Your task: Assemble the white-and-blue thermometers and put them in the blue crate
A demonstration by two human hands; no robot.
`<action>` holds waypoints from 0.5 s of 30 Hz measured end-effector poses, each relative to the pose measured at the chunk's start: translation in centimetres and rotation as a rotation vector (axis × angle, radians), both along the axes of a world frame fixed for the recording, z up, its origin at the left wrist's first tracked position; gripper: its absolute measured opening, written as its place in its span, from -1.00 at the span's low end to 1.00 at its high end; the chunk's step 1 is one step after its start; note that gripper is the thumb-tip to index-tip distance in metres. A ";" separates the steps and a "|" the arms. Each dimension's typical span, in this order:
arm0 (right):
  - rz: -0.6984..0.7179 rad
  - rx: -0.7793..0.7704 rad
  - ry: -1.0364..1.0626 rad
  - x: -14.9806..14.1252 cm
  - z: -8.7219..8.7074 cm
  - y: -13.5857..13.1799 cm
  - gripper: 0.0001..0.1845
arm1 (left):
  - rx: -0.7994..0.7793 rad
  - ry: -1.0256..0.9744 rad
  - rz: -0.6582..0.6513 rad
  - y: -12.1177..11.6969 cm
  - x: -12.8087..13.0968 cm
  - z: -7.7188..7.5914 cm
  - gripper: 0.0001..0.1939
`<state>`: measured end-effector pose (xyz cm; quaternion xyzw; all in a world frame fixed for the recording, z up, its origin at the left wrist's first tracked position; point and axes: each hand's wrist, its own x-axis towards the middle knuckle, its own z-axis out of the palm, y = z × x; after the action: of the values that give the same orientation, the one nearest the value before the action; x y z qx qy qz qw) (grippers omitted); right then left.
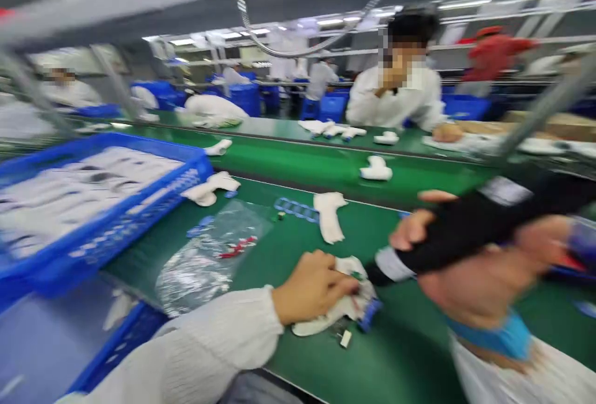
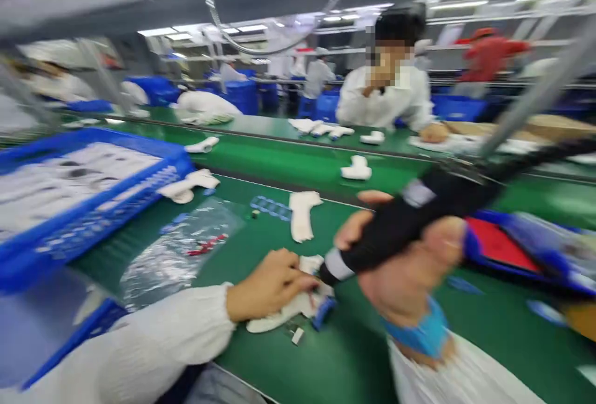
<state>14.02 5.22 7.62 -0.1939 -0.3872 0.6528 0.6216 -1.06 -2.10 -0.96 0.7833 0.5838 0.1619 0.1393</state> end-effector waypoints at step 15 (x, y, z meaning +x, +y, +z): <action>0.107 0.377 -0.203 -0.9 -2.7 -0.2 -0.34 | -0.004 -0.114 -0.052 -0.3 -0.2 0.0 -0.61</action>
<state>13.10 4.98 4.90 -0.1182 -0.5729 0.5781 0.5689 -1.25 -2.43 -0.93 0.7874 0.5549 0.2013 0.1780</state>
